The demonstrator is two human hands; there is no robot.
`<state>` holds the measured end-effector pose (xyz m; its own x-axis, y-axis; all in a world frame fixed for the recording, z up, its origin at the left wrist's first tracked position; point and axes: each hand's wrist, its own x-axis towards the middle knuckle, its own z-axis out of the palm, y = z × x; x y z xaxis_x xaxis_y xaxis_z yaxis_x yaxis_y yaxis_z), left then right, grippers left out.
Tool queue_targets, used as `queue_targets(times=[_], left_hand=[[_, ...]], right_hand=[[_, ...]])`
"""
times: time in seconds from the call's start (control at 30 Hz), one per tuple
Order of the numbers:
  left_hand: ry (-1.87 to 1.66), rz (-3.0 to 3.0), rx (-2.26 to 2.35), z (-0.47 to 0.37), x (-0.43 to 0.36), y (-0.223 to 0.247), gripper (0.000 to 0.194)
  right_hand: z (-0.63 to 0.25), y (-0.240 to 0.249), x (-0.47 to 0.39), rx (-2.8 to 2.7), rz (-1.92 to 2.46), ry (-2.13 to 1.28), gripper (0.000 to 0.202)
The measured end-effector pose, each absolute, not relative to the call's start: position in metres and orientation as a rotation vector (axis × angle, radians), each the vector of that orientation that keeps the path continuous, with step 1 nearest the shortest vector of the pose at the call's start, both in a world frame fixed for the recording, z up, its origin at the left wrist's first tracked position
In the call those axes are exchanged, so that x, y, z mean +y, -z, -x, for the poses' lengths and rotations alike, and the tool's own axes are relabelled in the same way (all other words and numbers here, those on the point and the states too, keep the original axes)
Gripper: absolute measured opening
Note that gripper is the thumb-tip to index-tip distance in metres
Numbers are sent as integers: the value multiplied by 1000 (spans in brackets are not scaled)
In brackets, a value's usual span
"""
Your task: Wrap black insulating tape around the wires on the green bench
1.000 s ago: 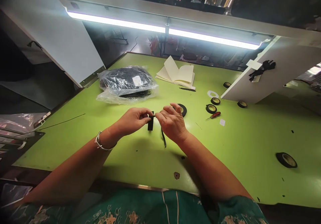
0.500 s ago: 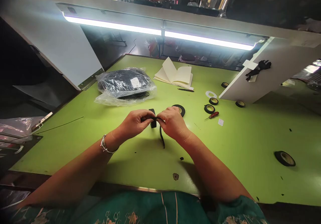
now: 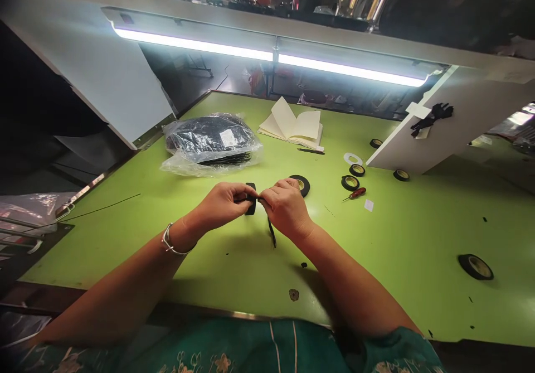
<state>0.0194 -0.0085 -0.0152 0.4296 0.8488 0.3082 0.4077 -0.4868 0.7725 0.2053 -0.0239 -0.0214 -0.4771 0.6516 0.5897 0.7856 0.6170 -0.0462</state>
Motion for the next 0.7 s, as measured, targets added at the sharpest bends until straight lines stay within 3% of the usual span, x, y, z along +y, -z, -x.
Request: queue_targets(times=[0.17,0.5,0.7], left_hand=[[-884,-1971,1109,-18,-9,12,25],[-836,-1828,1015,-10,1,19,15],[-1105,-2250,1111,-16,-4,21,15]], right_hand=[[-201,27,-26,-2216,1123,398,24],[-203,39,-29,-2115,1108,485,15],[-202,26,-29,-2160,1201,227,12]])
